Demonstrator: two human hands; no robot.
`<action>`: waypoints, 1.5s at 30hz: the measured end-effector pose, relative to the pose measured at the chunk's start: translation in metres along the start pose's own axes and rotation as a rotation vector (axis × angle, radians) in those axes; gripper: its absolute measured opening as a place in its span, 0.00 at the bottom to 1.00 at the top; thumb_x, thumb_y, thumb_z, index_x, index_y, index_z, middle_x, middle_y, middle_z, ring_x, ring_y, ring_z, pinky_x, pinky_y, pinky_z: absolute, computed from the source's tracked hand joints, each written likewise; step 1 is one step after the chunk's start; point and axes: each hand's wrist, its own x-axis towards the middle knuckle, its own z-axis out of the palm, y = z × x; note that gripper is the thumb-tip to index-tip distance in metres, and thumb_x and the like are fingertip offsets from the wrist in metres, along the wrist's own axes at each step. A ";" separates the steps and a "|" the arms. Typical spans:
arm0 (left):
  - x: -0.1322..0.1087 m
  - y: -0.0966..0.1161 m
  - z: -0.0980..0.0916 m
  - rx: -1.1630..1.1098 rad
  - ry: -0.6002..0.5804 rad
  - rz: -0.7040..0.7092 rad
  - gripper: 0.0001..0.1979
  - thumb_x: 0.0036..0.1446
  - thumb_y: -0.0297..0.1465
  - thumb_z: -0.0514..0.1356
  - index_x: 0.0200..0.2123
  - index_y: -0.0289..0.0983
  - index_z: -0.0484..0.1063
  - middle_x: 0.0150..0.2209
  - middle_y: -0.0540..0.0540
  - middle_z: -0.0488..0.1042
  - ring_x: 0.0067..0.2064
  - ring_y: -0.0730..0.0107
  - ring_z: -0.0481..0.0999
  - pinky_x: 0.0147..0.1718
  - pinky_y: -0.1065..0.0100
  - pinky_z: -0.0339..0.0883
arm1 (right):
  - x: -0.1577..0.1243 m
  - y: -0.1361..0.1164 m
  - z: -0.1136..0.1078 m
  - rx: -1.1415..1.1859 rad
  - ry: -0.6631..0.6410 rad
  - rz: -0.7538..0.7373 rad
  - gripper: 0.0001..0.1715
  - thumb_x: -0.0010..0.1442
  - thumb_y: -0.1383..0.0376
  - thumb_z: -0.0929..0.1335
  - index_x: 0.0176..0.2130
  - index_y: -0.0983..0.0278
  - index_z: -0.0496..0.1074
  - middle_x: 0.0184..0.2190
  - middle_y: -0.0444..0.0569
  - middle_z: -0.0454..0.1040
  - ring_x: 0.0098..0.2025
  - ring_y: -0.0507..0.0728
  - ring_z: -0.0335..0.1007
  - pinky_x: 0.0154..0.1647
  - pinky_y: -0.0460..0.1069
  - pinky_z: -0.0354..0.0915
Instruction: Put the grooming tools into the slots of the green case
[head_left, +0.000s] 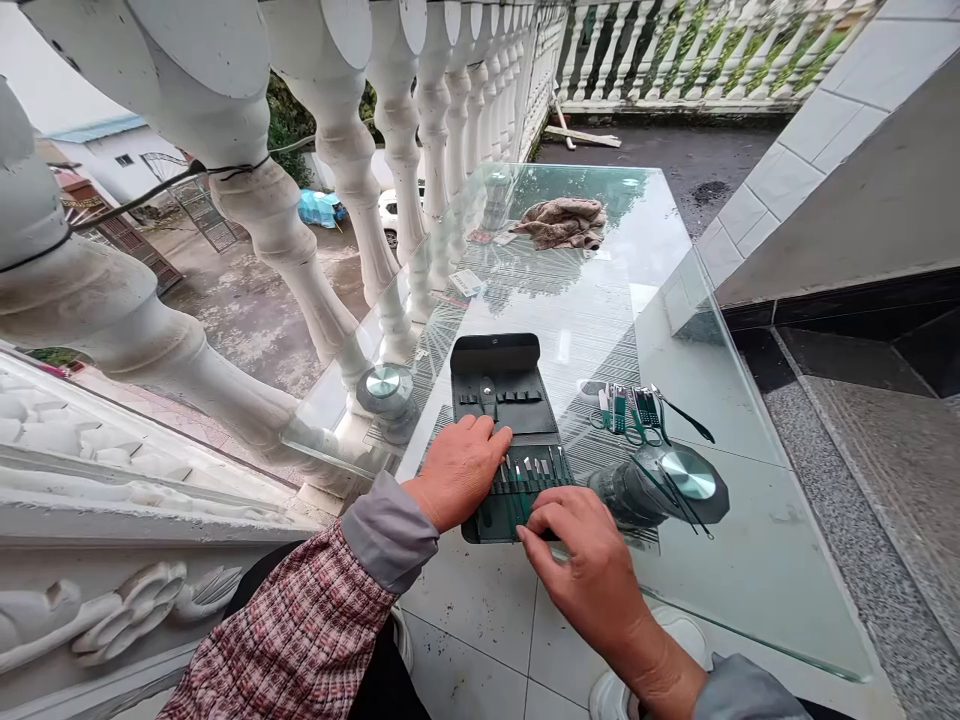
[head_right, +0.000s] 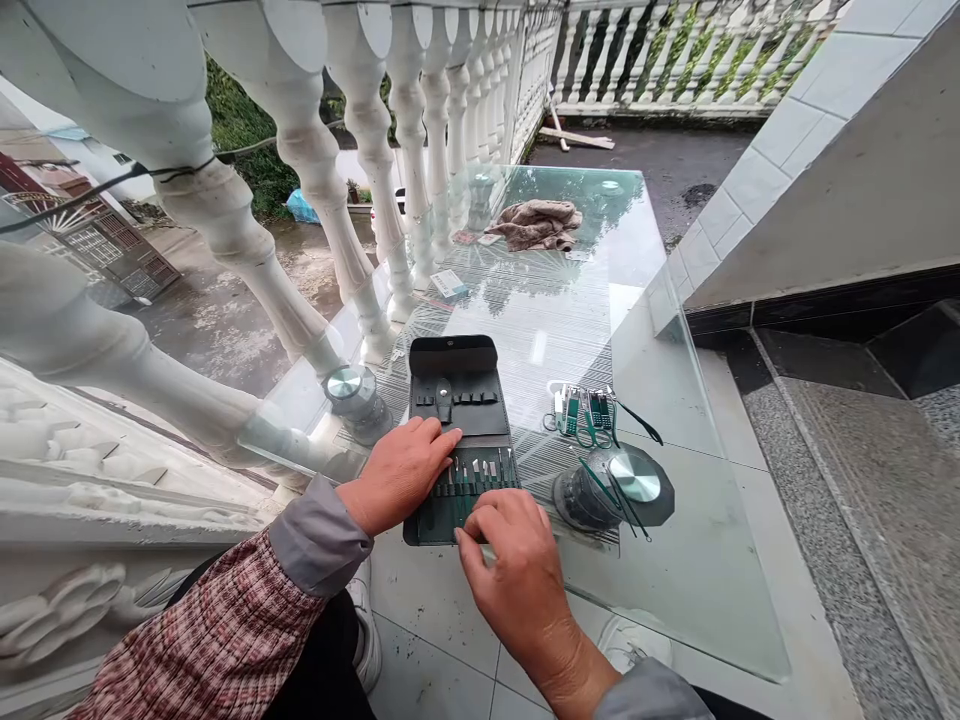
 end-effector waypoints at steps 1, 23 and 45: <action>0.000 0.000 0.001 0.000 0.005 0.003 0.10 0.62 0.28 0.50 0.47 0.37 0.62 0.39 0.44 0.66 0.38 0.63 0.66 0.34 0.64 0.63 | 0.001 0.002 -0.002 0.009 0.010 -0.007 0.10 0.57 0.69 0.65 0.25 0.62 0.65 0.28 0.46 0.68 0.34 0.54 0.62 0.36 0.50 0.57; -0.001 -0.002 0.005 0.022 0.040 0.012 0.11 0.62 0.28 0.51 0.48 0.37 0.62 0.38 0.45 0.67 0.37 0.63 0.66 0.32 0.64 0.63 | 0.003 -0.001 -0.002 -0.180 0.027 -0.202 0.14 0.60 0.66 0.63 0.24 0.63 0.67 0.28 0.48 0.69 0.35 0.54 0.60 0.38 0.50 0.54; -0.001 -0.002 0.005 0.021 0.057 0.015 0.11 0.61 0.28 0.52 0.47 0.37 0.62 0.38 0.46 0.67 0.38 0.63 0.66 0.32 0.64 0.63 | 0.004 -0.004 0.002 -0.231 0.051 -0.277 0.12 0.59 0.69 0.64 0.24 0.63 0.66 0.28 0.48 0.70 0.37 0.56 0.61 0.41 0.52 0.55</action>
